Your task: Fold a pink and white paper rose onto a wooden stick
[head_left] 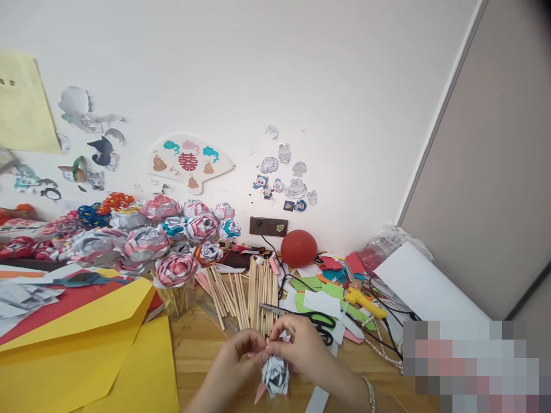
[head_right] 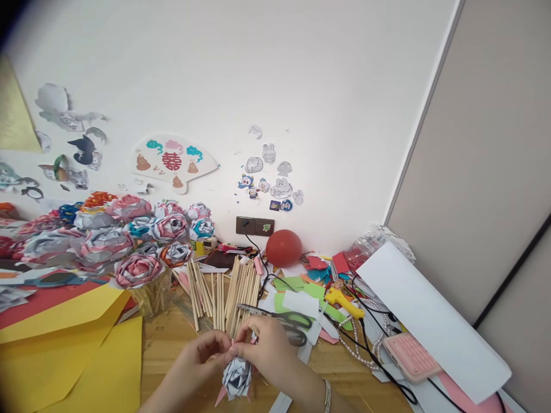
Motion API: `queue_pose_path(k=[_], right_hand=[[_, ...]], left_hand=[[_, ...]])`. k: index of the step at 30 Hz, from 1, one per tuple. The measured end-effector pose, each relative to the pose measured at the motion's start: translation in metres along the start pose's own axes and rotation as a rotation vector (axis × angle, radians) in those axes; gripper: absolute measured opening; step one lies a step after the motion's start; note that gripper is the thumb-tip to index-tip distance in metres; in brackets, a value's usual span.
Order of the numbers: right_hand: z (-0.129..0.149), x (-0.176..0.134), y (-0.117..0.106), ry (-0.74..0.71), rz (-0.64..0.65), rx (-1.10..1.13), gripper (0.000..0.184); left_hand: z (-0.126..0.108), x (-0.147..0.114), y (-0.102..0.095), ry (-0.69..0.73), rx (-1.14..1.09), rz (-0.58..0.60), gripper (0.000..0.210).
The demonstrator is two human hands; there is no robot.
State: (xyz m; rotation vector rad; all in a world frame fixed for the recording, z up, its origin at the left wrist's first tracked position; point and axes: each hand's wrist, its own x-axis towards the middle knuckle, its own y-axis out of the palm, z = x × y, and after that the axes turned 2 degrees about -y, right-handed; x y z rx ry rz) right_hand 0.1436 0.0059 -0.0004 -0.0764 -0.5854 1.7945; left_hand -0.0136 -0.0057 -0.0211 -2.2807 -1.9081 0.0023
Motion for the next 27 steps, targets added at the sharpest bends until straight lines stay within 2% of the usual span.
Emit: queue_pose_path(k=[4, 8, 12, 15, 18, 22, 25, 27], right_hand=[[0.004, -0.001, -0.002, -0.093, -0.016, -0.072, 0.007], [0.011, -0.003, -0.005, -0.312, -0.028, -0.132, 0.014], [0.012, -0.006, -0.008, -0.520, -0.017, -0.174, 0.019], [0.009, -0.008, -0.007, -0.598, -0.026, -0.222, 0.017], [0.006, -0.009, -0.006, -0.607, -0.018, -0.245, 0.017], [0.007, -0.009, -0.006, -0.562, -0.019, -0.234, 0.023], [0.013, -0.009, -0.006, -0.457, -0.022, -0.177, 0.025], [0.015, -0.008, -0.004, -0.328, -0.022, -0.131, 0.021]], left_hand=[[-0.006, -0.004, -0.001, 0.058, 0.079, -0.057, 0.013], [-0.020, -0.011, -0.006, 0.326, 0.301, -0.141, 0.005], [-0.024, -0.015, -0.009, 0.595, 0.348, -0.181, 0.006], [-0.023, -0.016, -0.010, 0.698, 0.368, -0.184, 0.010], [-0.022, -0.016, -0.010, 0.687, 0.387, -0.189, 0.010], [-0.024, -0.015, -0.010, 0.617, 0.377, -0.111, 0.004], [-0.030, -0.015, -0.012, 0.446, 0.378, -0.046, 0.004], [-0.032, -0.013, -0.014, 0.302, 0.374, 0.007, 0.011]])
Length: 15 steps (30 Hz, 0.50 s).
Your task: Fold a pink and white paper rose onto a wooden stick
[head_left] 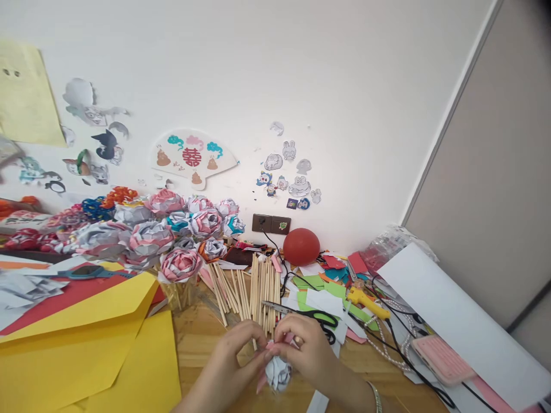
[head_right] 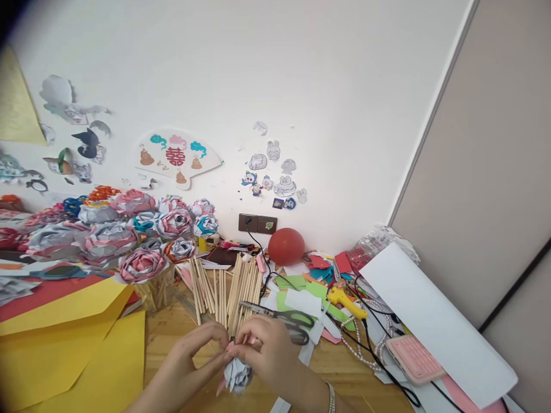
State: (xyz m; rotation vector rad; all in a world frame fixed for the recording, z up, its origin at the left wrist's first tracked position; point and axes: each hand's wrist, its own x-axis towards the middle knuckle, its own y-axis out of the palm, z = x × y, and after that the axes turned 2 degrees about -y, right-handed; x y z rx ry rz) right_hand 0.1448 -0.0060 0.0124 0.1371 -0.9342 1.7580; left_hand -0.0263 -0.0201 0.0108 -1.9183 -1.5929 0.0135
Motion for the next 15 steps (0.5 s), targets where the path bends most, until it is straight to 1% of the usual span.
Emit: queue_pose_path(k=[2, 5, 7, 9, 11, 13, 15], right_hand=[[-0.002, 0.000, 0.004, 0.155, 0.018, 0.075, 0.016], [-0.011, -0.001, 0.012, 0.348, 0.054, 0.213, 0.010], [-0.019, -0.002, 0.016, 0.432, 0.075, 0.265, 0.010], [-0.026, -0.002, 0.016, 0.483, 0.134, 0.312, 0.011], [-0.029, -0.002, 0.013, 0.503, 0.231, 0.373, 0.010], [-0.030, -0.002, 0.008, 0.494, 0.318, 0.416, 0.008], [-0.029, -0.001, 0.003, 0.465, 0.355, 0.406, 0.009]], left_hand=[[0.004, 0.003, 0.000, -0.117, -0.084, 0.100, 0.016], [0.019, 0.007, 0.005, -0.257, -0.357, 0.275, 0.022], [0.030, 0.007, 0.011, -0.288, -0.381, 0.297, 0.027], [0.037, 0.006, 0.016, -0.310, -0.379, 0.305, 0.030], [0.039, 0.005, 0.020, -0.327, -0.361, 0.312, 0.031], [0.037, 0.004, 0.021, -0.346, -0.341, 0.314, 0.029], [0.035, 0.003, 0.021, -0.367, -0.321, 0.315, 0.028]])
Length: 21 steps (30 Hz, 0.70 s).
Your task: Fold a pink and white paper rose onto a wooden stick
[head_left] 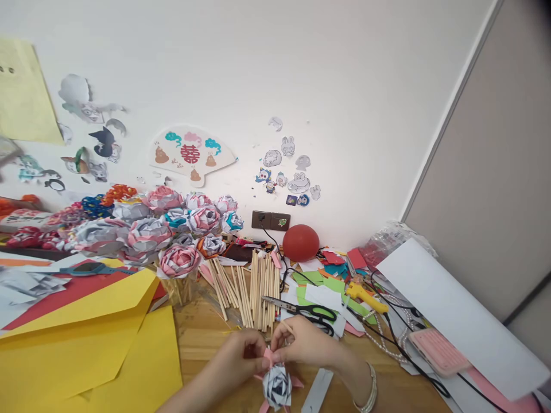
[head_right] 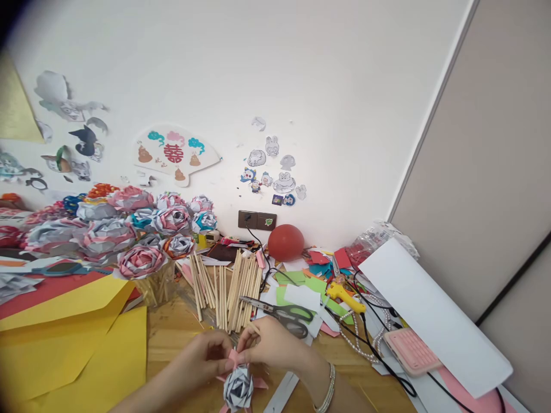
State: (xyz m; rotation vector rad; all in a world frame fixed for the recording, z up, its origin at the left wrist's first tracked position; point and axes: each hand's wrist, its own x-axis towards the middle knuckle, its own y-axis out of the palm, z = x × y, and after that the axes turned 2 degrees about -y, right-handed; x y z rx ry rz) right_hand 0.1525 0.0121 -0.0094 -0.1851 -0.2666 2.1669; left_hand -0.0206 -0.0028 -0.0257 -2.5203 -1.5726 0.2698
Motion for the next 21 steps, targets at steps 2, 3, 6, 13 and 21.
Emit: queue_pose_path(k=[2, 3, 6, 13, 21], right_hand=[[0.0029, -0.0009, -0.0013, -0.012, -0.014, -0.034, 0.009], [0.0041, -0.0011, -0.0012, -0.009, -0.025, -0.046, 0.009], [0.0057, -0.0011, 0.0005, 0.003, -0.042, -0.097, 0.009], [0.0032, -0.0013, 0.0008, -0.045, -0.123, -0.390, 0.010], [0.0023, -0.0009, 0.0004, -0.048, -0.127, -0.505, 0.009]], left_hand=[[-0.0017, -0.0004, 0.0006, -0.017, 0.020, -0.005, 0.026], [-0.0023, -0.0004, 0.0009, -0.022, 0.033, -0.008, 0.026], [-0.0043, -0.0010, 0.0015, -0.028, 0.085, -0.025, 0.025], [-0.0095, -0.0046, 0.0029, -0.002, 0.258, -0.117, 0.022], [-0.0062, -0.0035, 0.0040, 0.038, 0.300, -0.115, 0.005]])
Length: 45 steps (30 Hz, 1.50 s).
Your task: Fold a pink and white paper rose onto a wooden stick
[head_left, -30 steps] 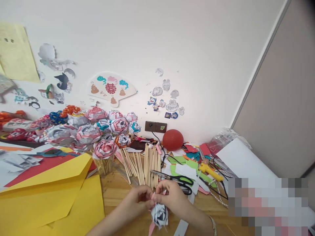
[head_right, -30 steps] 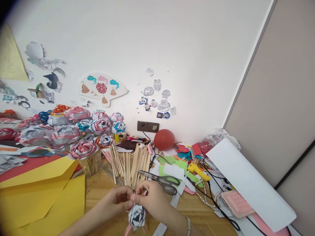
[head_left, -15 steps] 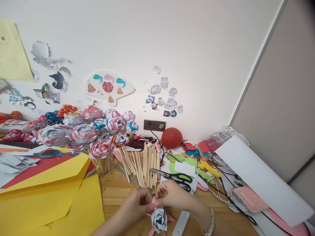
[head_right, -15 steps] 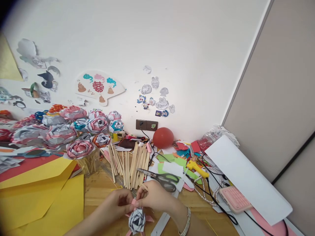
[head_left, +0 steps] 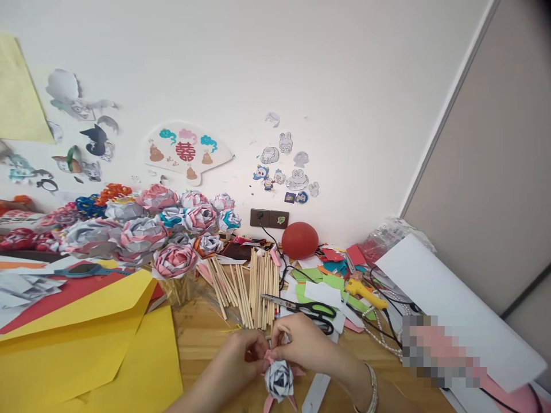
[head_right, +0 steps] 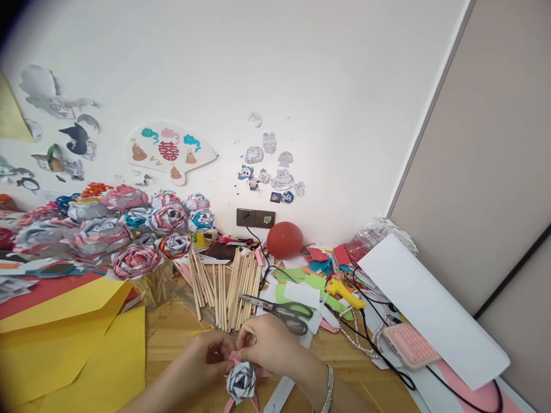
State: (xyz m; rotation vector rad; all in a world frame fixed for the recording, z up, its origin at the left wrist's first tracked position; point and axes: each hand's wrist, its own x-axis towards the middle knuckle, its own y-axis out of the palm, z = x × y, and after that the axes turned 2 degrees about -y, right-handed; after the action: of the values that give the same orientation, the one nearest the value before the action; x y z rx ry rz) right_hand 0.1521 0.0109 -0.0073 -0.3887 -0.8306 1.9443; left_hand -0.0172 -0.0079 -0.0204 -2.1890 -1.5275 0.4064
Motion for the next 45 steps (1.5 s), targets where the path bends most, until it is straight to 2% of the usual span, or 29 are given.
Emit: queue_pose_path(k=[5, 9, 11, 15, 18, 23, 29, 34, 41, 45], right_hand=[[0.008, -0.005, -0.007, -0.140, 0.035, -0.210, 0.004], [0.014, -0.008, -0.011, -0.264, 0.015, -0.352, 0.011], [0.015, -0.009, -0.011, -0.309, 0.008, -0.320, 0.010], [0.010, -0.007, -0.009, -0.390, -0.029, -0.254, 0.009], [0.007, -0.007, -0.008, -0.420, -0.071, -0.275, 0.013], [0.007, -0.007, -0.008, -0.483, -0.077, -0.355, 0.012], [0.010, -0.006, -0.011, -0.550, -0.059, -0.430, 0.019], [0.014, -0.009, -0.017, -0.592, -0.001, -0.431, 0.019], [0.025, -0.012, -0.022, -0.459, 0.030, -0.316, 0.023], [0.026, -0.013, -0.020, -0.471, 0.048, -0.339, 0.026]], left_hand=[[-0.007, -0.006, 0.007, 0.013, 0.010, -0.043, 0.020], [-0.010, -0.007, 0.005, 0.015, -0.055, -0.010, 0.016], [-0.010, -0.005, 0.000, 0.004, -0.148, 0.059, 0.008], [-0.008, -0.001, -0.011, -0.105, -0.486, 0.280, 0.019], [-0.003, 0.001, -0.012, -0.131, -0.499, 0.319, 0.026], [0.003, 0.004, -0.009, -0.163, -0.432, 0.228, 0.036], [-0.001, 0.004, -0.005, -0.206, -0.360, 0.080, 0.029], [-0.003, 0.004, -0.006, -0.202, -0.312, 0.016, 0.027], [-0.006, 0.004, -0.010, -0.150, -0.282, -0.036, 0.027], [-0.004, 0.004, -0.010, -0.136, -0.293, -0.071, 0.029]])
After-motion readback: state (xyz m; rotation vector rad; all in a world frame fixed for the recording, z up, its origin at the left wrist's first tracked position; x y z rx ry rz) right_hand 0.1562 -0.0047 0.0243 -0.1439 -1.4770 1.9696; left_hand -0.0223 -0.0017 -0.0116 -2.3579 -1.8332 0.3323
